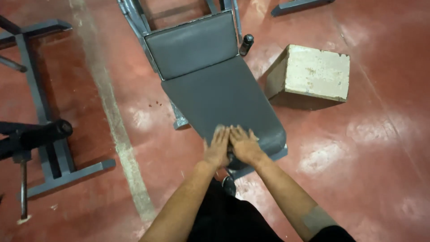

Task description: Cleaning gym benches and equipment with a rag.

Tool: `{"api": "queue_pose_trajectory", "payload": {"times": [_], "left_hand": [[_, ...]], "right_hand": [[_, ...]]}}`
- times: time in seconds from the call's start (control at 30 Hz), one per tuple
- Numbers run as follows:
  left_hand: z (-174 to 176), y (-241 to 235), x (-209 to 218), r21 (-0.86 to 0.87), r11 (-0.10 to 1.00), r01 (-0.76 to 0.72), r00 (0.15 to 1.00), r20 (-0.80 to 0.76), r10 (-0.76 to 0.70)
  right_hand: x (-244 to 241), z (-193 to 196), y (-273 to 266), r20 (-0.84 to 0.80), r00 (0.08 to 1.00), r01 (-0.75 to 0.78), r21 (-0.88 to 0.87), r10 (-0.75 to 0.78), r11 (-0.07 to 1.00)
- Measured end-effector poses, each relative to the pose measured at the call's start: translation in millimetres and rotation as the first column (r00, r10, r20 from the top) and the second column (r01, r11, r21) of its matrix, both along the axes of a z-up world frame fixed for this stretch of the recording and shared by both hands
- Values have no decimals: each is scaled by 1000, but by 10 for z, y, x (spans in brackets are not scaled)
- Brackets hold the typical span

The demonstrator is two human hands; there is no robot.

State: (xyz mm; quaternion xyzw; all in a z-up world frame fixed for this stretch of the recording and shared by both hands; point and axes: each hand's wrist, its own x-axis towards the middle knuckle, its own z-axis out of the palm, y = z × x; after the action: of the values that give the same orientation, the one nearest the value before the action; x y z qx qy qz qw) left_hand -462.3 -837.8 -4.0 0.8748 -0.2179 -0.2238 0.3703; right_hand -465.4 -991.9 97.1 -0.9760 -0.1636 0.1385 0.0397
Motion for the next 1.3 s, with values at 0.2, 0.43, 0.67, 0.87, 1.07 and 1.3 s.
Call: {"api": "queue_pose_trajectory", "payload": {"times": [0.2,0.43,0.67,0.87,1.07,1.3], "left_hand": [[693,129,302,228,951,210,926,-357,-120],[999,-27,489,208,953,222,934,-326,-146],[1046,-114,565,191,961,199,915,-387,-113],[1101,-392,391,221,972,-75,934,-327,147],[1008,-834,336,298,916,-269,901,-260,349],[989,-1008,170,201,846,-494,868,56,494]], "right_hand": [[132,-55,24,-188,972,154,59,-140,986],[256,-220,-129,3,983,185,-110,-186,977],[526,76,-299,0,998,56,99,-56,994],[732,161,-594,-173,983,-29,149,55,988],[877,265,-1073,-170,951,-164,431,259,887],[869,146,-1329,-159,943,-143,602,293,786]]}}
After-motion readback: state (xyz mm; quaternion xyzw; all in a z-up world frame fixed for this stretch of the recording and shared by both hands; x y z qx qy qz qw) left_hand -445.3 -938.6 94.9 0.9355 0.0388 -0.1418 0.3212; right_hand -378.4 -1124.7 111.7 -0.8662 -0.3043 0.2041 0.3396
